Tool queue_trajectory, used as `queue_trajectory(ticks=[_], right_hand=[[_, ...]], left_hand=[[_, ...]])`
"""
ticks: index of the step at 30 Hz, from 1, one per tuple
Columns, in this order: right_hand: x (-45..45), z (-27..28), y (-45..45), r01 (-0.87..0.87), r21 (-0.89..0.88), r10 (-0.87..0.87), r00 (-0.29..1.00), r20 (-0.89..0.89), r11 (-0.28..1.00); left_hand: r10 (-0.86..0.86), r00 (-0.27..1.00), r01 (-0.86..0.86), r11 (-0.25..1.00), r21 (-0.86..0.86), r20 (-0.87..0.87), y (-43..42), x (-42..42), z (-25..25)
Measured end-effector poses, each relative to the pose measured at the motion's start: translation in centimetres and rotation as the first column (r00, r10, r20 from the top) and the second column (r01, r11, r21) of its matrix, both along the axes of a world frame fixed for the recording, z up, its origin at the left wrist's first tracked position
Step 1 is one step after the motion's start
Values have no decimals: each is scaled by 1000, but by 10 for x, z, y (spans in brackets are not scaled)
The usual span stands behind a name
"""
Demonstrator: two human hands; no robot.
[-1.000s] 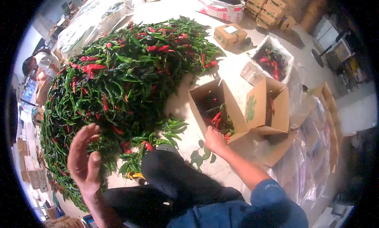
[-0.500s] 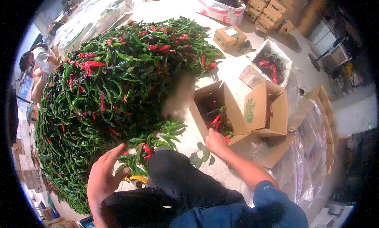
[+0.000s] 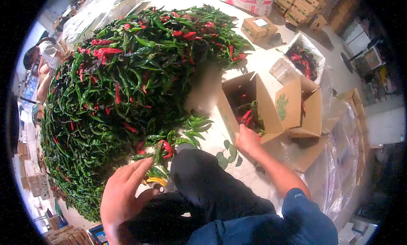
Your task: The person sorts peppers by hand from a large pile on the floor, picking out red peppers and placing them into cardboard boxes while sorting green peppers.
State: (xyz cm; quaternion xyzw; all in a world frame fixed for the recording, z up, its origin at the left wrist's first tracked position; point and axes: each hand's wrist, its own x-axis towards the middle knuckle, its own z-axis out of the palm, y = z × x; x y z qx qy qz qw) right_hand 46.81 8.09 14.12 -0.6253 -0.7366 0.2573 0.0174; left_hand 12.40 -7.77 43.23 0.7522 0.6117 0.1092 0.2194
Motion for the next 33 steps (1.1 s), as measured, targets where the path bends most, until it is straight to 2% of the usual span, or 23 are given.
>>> queue_trajectory(ticks=[5, 15, 18, 22, 33], right_hand=[[2, -3, 0, -20, 52, 19, 1000, 8, 998], [-1, 6, 4, 13, -64, -8, 997, 83, 998], [0, 3, 3, 1, -44, 0, 999, 37, 999], [-1, 8, 4, 6, -69, -3, 999, 46, 998], [-4, 14, 3, -1, -46, 3, 999, 45, 999]], left_hand=[[-3, 1000, 4, 1000, -14, 10, -4, -4, 0], [-2, 999, 3, 1000, -23, 54, 0, 2, -1], [-10, 998, 10, 1000, -6, 55, 1, 6, -2], [-47, 998, 48, 998, -39, 31, 1, 5, -8], [-18, 997, 22, 998, -54, 75, 3, 7, -16]])
